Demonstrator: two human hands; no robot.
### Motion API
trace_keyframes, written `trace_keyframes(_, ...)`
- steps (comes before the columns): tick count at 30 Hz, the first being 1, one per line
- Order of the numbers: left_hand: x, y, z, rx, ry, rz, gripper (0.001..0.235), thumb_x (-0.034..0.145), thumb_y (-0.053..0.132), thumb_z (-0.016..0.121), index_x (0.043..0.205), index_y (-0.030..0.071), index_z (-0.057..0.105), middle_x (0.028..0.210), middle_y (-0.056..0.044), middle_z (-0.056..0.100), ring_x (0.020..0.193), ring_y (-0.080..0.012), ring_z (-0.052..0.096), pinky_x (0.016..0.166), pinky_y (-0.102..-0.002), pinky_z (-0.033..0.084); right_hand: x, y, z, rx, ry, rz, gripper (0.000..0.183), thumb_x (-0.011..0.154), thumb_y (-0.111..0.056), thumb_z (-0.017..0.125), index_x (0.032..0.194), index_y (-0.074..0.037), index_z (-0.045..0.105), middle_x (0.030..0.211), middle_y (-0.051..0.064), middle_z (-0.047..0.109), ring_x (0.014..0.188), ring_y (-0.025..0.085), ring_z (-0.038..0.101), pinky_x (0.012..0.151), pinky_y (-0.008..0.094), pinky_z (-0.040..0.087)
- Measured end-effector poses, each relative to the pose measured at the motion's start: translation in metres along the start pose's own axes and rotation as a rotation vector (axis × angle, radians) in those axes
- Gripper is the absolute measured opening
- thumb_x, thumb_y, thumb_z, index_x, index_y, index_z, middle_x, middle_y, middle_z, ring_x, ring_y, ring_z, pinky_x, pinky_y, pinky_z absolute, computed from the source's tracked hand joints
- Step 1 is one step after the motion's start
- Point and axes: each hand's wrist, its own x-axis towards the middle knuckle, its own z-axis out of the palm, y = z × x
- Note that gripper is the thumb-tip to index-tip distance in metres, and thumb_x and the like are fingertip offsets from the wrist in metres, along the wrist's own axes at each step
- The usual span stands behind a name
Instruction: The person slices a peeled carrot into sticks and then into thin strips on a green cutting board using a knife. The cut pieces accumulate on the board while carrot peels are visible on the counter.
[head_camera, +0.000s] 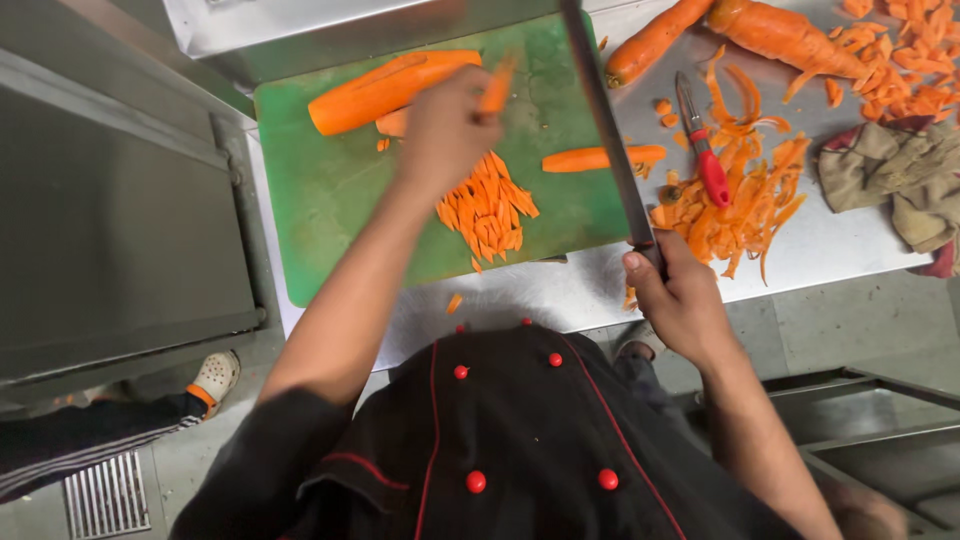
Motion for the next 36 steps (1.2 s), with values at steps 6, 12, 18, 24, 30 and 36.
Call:
trace_keyframes(6,-0.022,-0.021,0.003,-0.155,-0.177,0.166,0.02,0.088,0.013,0.073,0.106,0.006,0.069,0.092,-0.01,0.076,0.082,-0.0208,0.076,0.072,-0.034,0.058,0.023,-0.011,0.007,0.237,0.123,0.089,0.022,0.106,-0.023,0.059,0.115,-0.003,0.056,0.075,-0.001,0.058,0.056,0.006,0.051,0.048,0.025,0.043)
trace_keyframes(12,0.023,0.021,0.123,0.2,-0.316,0.411,0.013,0.08,0.008,0.071,0.092,0.009,0.074,0.107,-0.013,0.071,0.104,-0.0346,0.066,0.087,-0.048,0.055,0.005,-0.026,-0.005,0.191,0.301,0.022,0.018,0.11,-0.02,0.057,0.11,-0.002,0.055,0.074,0.0,0.056,0.056,0.006,0.052,0.05,0.024,0.043)
trace_keyframes(18,0.049,0.016,0.157,0.402,-0.482,0.357,0.021,0.08,0.005,0.071,0.097,0.015,0.077,0.104,-0.016,0.072,0.105,-0.0381,0.068,0.085,-0.051,0.057,-0.059,-0.008,0.011,0.267,0.316,0.133,0.022,0.106,-0.019,0.057,0.119,-0.001,0.056,0.075,-0.001,0.055,0.055,0.006,0.049,0.048,0.024,0.041)
trace_keyframes(24,0.071,0.008,0.169,0.346,-0.46,0.459,0.036,0.059,0.004,0.088,0.091,0.007,0.073,0.091,-0.016,0.073,0.092,-0.0386,0.069,0.075,-0.05,0.057,-0.1,0.017,0.035,0.303,0.293,0.222,0.022,0.109,-0.018,0.056,0.121,0.0,0.055,0.074,0.001,0.055,0.056,0.007,0.049,0.049,0.024,0.041)
trace_keyframes(30,0.068,0.021,0.163,0.413,-0.502,0.21,0.049,0.061,0.018,0.098,0.1,0.001,0.074,0.106,-0.018,0.069,0.101,-0.0333,0.069,0.085,-0.044,0.059,-0.107,0.018,0.035,0.251,0.299,0.216,0.02,0.108,-0.017,0.056,0.12,0.0,0.054,0.077,0.0,0.057,0.057,0.007,0.051,0.049,0.024,0.042)
trace_keyframes(36,0.065,0.039,0.148,0.486,-0.413,0.195,0.08,0.049,0.021,0.101,0.12,0.007,0.065,0.121,-0.019,0.063,0.112,-0.0393,0.061,0.086,-0.05,0.054,-0.104,0.013,0.034,0.244,0.292,0.235,0.02,0.108,-0.019,0.057,0.119,-0.002,0.055,0.075,0.003,0.057,0.056,0.008,0.051,0.049,0.025,0.042)
